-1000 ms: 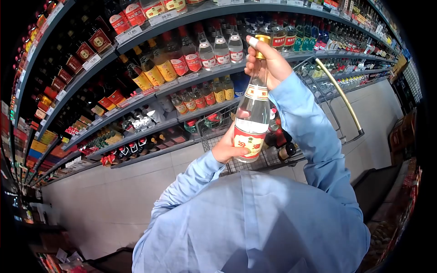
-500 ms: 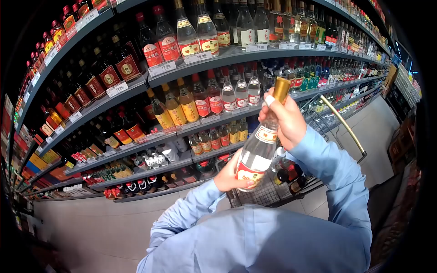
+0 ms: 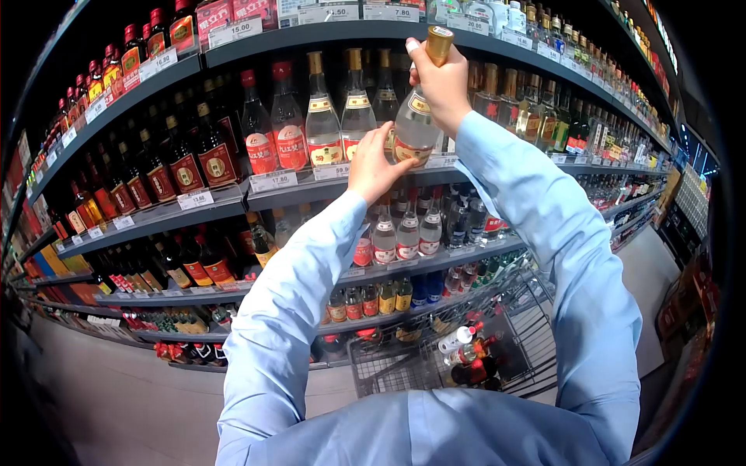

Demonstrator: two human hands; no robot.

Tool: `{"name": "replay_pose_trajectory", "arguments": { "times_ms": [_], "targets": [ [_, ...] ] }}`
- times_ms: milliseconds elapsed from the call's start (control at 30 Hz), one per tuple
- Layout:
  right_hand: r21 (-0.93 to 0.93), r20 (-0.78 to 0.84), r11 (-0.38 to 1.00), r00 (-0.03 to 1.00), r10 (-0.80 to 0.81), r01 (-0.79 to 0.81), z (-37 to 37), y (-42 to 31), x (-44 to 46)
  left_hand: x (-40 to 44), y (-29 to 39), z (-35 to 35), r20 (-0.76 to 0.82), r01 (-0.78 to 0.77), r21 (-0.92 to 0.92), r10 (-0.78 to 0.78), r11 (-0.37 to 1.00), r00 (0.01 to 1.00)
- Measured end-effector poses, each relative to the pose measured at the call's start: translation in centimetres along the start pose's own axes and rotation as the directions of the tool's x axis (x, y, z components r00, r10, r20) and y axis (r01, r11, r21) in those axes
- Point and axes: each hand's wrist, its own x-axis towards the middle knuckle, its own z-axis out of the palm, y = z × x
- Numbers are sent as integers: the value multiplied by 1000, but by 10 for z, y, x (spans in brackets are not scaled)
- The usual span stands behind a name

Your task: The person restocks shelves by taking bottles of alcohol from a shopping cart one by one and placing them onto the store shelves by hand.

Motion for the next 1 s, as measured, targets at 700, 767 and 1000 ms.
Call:
{"name": "replay_pose_trajectory", "arguments": {
  "times_ms": [700,767,1000],
  "targets": [
    [40,-72,999,997,12,-9,8,107,41,4,-29,37,-97,20,171,-4,985,995],
    [3,-53,999,998,34,-34,10,114,44,-5,-29,37,-16,-54,218,59,974,998],
    [-68,-79,995,994,70,-76,13,137,55,-31,-39,45,211,-259,399,186,880,959]
  ]
}}
